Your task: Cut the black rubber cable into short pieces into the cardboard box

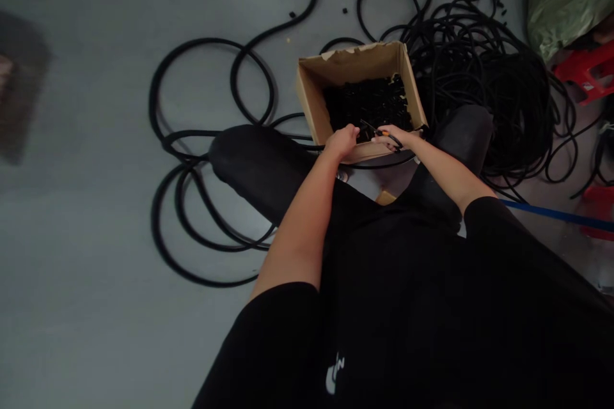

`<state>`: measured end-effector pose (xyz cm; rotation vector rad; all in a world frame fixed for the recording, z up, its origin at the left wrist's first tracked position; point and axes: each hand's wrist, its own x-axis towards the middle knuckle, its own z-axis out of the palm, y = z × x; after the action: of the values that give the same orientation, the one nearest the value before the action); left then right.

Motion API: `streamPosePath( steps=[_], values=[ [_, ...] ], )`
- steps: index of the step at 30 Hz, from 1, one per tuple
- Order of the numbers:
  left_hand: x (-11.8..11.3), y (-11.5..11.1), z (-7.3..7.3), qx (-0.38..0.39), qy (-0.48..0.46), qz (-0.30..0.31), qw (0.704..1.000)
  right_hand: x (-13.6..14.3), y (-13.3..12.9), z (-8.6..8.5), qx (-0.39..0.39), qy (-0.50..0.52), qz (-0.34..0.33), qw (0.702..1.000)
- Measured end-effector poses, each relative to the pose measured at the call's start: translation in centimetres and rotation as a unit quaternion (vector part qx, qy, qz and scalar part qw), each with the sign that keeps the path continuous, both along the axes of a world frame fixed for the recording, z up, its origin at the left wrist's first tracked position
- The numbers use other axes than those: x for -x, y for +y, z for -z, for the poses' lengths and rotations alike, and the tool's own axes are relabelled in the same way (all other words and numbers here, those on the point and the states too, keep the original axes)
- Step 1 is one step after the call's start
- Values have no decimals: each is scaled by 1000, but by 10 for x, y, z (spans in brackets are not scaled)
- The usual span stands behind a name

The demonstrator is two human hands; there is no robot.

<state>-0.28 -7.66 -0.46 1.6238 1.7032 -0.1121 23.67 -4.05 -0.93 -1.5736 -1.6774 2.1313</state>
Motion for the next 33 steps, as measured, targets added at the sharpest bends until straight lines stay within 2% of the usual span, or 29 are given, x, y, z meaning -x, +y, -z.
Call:
streamPosePath(
  steps=[4, 7, 11, 18, 23, 28, 33],
  values=[
    [1, 1, -1, 3, 10, -14, 1000, 1, -6, -3, -23, -25, 9, 999],
    [-3, -1, 1, 7, -17, 8, 1000, 2, -9, -1, -33, -9, 13, 999],
    [-4, -2, 4, 20, -39, 28, 999, 0, -6, 2, -55, -37, -17, 998],
    [-1, 1, 0, -9, -2, -18, 1000, 1, -6, 3, -62, -41, -7, 997],
    [-5, 1, -2, -15, -19, -21, 999, 3, -11, 9, -80, -33, -45, 995],
    [-6, -3, -1, -13, -50, 4, 999, 6, -12, 18, -83, -17, -41, 996],
    [-5, -6, -1, -32, -62, 0, 998, 8, -11, 24, -80, 12, -31, 996]
  ],
)
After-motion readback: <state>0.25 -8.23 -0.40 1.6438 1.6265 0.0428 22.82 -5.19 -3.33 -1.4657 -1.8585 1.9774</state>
